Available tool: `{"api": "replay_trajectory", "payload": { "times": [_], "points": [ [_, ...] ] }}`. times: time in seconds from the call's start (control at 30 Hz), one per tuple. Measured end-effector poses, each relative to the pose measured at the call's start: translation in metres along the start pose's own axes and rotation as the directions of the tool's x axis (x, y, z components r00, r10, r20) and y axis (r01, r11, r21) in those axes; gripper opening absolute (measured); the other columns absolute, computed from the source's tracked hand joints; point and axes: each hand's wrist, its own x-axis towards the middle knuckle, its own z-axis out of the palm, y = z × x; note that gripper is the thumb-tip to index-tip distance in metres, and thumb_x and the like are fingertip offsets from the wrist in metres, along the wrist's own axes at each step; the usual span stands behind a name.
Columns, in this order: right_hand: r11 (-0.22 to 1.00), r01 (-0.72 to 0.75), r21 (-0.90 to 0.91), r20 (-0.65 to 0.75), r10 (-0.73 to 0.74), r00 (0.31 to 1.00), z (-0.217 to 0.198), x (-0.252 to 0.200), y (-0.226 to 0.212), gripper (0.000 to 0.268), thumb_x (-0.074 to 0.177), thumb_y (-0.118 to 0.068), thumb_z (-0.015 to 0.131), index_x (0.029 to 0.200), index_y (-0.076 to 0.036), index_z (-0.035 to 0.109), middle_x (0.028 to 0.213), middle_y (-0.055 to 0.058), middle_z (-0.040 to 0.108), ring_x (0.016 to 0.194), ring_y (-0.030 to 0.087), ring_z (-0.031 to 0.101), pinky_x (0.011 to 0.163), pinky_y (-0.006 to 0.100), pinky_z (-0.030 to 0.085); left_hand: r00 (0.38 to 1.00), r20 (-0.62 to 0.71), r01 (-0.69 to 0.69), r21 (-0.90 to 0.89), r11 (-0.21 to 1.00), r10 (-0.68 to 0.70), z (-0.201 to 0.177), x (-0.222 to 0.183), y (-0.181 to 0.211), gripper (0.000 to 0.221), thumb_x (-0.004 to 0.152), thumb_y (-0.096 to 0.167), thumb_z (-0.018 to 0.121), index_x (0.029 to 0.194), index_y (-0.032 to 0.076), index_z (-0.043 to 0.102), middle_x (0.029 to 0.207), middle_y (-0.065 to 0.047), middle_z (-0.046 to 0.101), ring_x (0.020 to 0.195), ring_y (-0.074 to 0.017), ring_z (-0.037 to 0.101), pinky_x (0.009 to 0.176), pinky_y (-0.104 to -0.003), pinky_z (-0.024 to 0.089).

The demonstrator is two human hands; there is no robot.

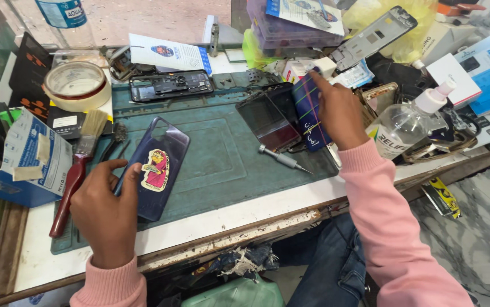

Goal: The person places rubber bands around a blue smartphone and handles a small black electronic device by hand.

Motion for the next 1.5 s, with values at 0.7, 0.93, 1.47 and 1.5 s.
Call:
{"api": "replay_trajectory", "payload": {
  "times": [0.7,0.93,1.47,1.5],
  "points": [
    [0.877,-0.154,0.455,0.050,0.147,0.988,0.055,0.022,0.032,0.042,0.091,-0.014,0.076,0.131,-0.009,0.063,0.089,0.014,0.073,0.079,0.026,0.072,0.071,0.038,0.055,0.998,0.052,0.034,-0.040,0.999,-0.032,-0.004,0.003,0.005,0.031,0.095,0.031,0.077,0.107,0.002,0.077,0.077,-0.019,0.068,0.065,-0.0346,0.066,0.057,-0.044,0.047],
    [0.984,0.086,0.155,-0.239,-0.047,0.970,0.037,0.000,0.006,0.020,0.092,-0.011,0.075,0.109,-0.001,0.071,0.089,0.017,0.072,0.079,0.037,0.070,0.070,0.048,0.053,0.998,0.054,0.016,-0.051,0.999,-0.014,-0.004,0.004,0.007,0.031,0.093,0.029,0.078,0.107,0.001,0.076,0.074,-0.019,0.067,0.062,-0.0330,0.065,0.056,-0.042,0.046],
    [0.919,0.150,0.366,-0.432,0.025,0.901,-0.031,-0.129,-0.073,0.009,0.101,-0.004,0.066,0.109,0.001,0.070,0.082,0.010,0.071,0.074,0.023,0.072,0.067,0.034,0.054,0.828,-0.162,-0.558,-0.137,0.818,0.538,0.075,0.034,0.109,0.010,0.096,0.013,0.074,0.101,0.006,0.068,0.084,-0.010,0.068,0.074,-0.0283,0.067,0.065,-0.042,0.051],
    [0.920,0.141,0.365,-0.430,0.033,0.902,-0.030,-0.138,-0.073,0.009,0.101,-0.004,0.066,0.109,0.001,0.070,0.082,0.010,0.071,0.074,0.023,0.072,0.067,0.034,0.054,0.826,-0.115,-0.564,-0.144,0.813,0.552,0.093,0.038,0.124,0.009,0.096,0.013,0.073,0.098,0.008,0.066,0.081,-0.009,0.066,0.073,-0.0283,0.066,0.065,-0.043,0.050]
  ]
}}
